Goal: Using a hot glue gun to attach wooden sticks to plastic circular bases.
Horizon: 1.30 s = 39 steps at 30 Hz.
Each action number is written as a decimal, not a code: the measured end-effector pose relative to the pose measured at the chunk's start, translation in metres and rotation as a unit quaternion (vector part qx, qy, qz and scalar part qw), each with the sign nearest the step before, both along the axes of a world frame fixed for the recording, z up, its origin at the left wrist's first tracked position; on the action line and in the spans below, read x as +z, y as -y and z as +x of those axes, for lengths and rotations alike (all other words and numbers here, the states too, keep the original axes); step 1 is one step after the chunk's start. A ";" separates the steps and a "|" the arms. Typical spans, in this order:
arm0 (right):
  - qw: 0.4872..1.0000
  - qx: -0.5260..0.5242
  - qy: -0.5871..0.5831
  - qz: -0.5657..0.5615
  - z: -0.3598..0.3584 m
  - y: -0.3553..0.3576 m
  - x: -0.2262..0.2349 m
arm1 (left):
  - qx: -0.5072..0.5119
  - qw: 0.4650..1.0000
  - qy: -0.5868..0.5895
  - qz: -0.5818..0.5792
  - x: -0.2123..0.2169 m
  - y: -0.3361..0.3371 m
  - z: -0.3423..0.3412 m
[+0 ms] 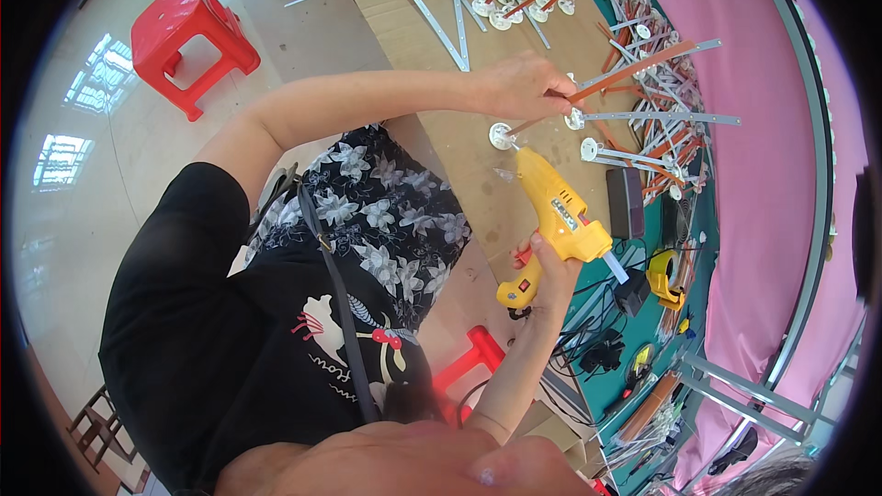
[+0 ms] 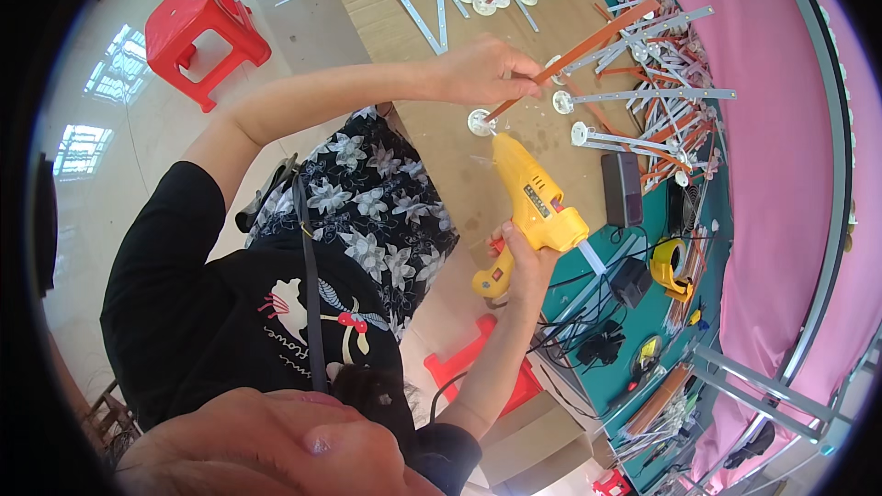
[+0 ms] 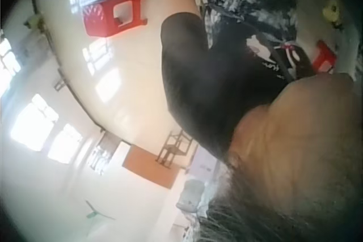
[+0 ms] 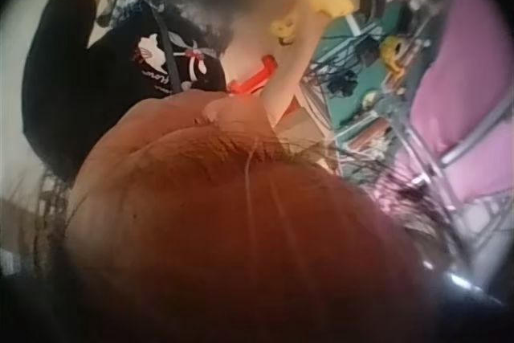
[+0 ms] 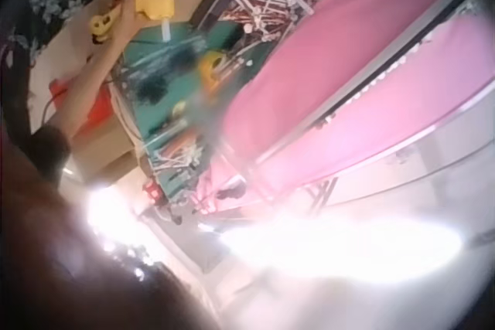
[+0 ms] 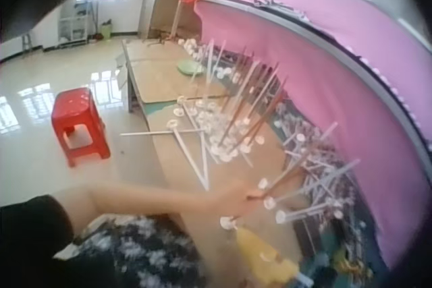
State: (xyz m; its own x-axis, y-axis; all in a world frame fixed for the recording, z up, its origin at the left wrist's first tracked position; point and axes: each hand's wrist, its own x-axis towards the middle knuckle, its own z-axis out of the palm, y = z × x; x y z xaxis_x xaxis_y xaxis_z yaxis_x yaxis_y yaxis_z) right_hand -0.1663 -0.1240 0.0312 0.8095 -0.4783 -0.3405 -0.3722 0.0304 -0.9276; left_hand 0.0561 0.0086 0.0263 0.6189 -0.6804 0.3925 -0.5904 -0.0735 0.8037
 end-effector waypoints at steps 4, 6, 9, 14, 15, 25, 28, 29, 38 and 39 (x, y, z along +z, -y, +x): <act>0.992 -0.025 0.070 0.103 -0.016 0.013 -0.011 | -0.001 0.998 0.007 -0.059 -0.011 0.003 0.003; 0.986 -0.031 0.104 0.128 -0.021 0.022 -0.026 | -0.050 0.992 -0.117 -0.018 -0.016 0.002 -0.001; 0.974 -0.044 0.143 0.169 -0.020 0.029 -0.035 | -0.024 0.996 0.087 -0.027 -0.039 -0.003 -0.005; 0.962 -0.045 0.155 0.220 -0.018 0.038 -0.047 | -0.041 0.991 0.068 0.108 -0.086 -0.001 -0.006; 0.960 -0.042 0.155 0.229 -0.018 0.038 -0.048 | -0.050 0.990 0.042 0.124 -0.088 -0.001 -0.007; 0.965 -0.036 0.142 0.219 -0.024 0.045 -0.069 | -0.034 0.988 0.088 0.120 -0.089 -0.010 -0.012; 0.964 -0.034 0.136 0.225 -0.023 0.041 -0.067 | -0.038 0.997 0.028 0.060 -0.079 -0.031 -0.013; 0.963 -0.041 0.131 0.232 -0.023 0.040 -0.066 | -0.037 0.999 0.013 0.024 -0.075 -0.040 -0.013; 0.948 -0.030 0.131 0.287 -0.032 0.045 -0.068 | 0.230 0.970 0.078 0.006 -0.039 -0.163 0.083; 0.946 -0.035 0.133 0.292 -0.033 0.044 -0.067 | 0.261 0.963 0.063 0.021 -0.036 -0.176 0.100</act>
